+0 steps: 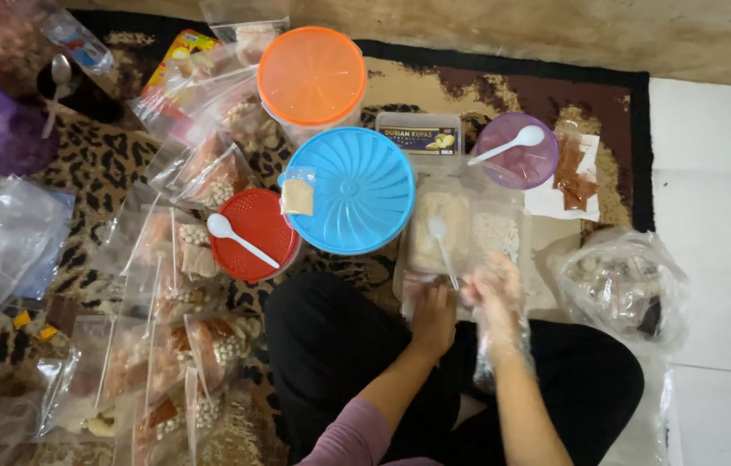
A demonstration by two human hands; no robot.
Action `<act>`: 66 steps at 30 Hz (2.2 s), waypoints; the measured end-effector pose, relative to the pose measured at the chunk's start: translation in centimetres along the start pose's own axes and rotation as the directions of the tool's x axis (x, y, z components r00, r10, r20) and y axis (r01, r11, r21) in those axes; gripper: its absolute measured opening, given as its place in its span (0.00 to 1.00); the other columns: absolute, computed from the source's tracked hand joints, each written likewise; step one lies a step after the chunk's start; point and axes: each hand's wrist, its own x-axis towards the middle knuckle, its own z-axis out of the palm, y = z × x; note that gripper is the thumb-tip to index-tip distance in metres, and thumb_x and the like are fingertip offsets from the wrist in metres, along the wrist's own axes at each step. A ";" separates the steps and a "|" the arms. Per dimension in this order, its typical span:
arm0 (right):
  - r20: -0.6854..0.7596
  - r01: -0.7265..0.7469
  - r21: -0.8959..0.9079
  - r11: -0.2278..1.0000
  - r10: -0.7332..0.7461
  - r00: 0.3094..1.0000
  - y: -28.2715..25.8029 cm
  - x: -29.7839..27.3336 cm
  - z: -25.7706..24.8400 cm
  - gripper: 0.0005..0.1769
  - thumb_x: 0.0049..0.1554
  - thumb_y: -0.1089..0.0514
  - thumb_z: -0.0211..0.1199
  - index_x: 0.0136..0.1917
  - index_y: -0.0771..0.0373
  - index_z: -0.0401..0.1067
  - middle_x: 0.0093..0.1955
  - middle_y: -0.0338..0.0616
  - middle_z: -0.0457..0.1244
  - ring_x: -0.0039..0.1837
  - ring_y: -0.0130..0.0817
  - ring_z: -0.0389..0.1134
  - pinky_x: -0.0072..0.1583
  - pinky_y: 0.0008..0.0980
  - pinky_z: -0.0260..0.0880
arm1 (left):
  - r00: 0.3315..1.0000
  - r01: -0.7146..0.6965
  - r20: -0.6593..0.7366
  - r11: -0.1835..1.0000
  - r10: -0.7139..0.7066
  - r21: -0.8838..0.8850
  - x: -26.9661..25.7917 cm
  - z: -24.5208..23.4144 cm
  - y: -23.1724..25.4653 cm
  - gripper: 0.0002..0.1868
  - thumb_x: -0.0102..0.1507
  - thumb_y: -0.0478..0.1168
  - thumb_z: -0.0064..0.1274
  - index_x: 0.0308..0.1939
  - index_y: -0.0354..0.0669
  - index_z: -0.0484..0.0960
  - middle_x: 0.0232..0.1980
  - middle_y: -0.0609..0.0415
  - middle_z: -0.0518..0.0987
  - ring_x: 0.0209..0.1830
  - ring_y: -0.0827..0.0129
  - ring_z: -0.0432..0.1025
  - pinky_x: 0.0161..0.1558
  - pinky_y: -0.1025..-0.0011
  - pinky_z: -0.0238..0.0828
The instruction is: A person is manually portioning small snack items from large containers into individual plastic zip-lock bags using their hands and a small spoon.
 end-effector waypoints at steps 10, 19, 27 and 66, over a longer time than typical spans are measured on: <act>0.021 -0.128 -0.268 0.955 0.139 0.990 3.4 6.6 -0.4 0.34 0.56 0.64 0.60 0.74 0.55 0.57 0.38 0.45 0.66 0.31 0.29 0.68 0.32 0.28 0.71 | 0.991 -0.077 -0.099 0.986 0.092 0.147 -1.0 7.1 -2.4 0.04 0.61 0.32 0.51 0.40 0.40 0.76 0.43 0.48 0.68 0.43 0.54 0.65 0.44 0.57 0.60; 0.069 -0.036 -0.790 0.612 0.149 0.986 -2.0 2.8 -0.7 0.30 0.60 0.49 0.61 0.74 0.40 0.61 0.57 0.51 0.69 0.58 0.45 0.73 0.60 0.44 0.74 | 0.972 -0.074 -0.208 0.983 0.108 0.169 -0.7 5.9 -1.9 0.02 0.63 0.35 0.49 0.37 0.41 0.77 0.42 0.46 0.71 0.43 0.51 0.68 0.40 0.56 0.62; 0.106 0.169 -0.719 0.674 -0.134 0.985 -2.3 1.6 -6.1 0.25 0.60 0.51 0.56 0.71 0.48 0.65 0.44 0.41 0.71 0.41 0.32 0.73 0.45 0.32 0.74 | 1.000 0.016 -0.015 1.000 -0.016 0.016 -1.1 10.8 -5.3 0.03 0.61 0.28 0.49 0.32 0.36 0.74 0.42 0.43 0.73 0.43 0.48 0.71 0.44 0.59 0.69; 0.427 0.160 -0.036 0.986 -0.129 0.895 -4.6 -13.2 -6.6 0.07 0.54 0.69 0.56 0.46 0.73 0.73 0.35 0.59 0.69 0.41 0.48 0.78 0.49 0.54 0.81 | 0.920 0.384 0.392 -0.219 0.008 -0.897 -4.9 -16.7 5.6 0.12 0.65 0.31 0.57 0.51 0.27 0.80 0.37 0.41 0.80 0.36 0.57 0.81 0.41 0.65 0.81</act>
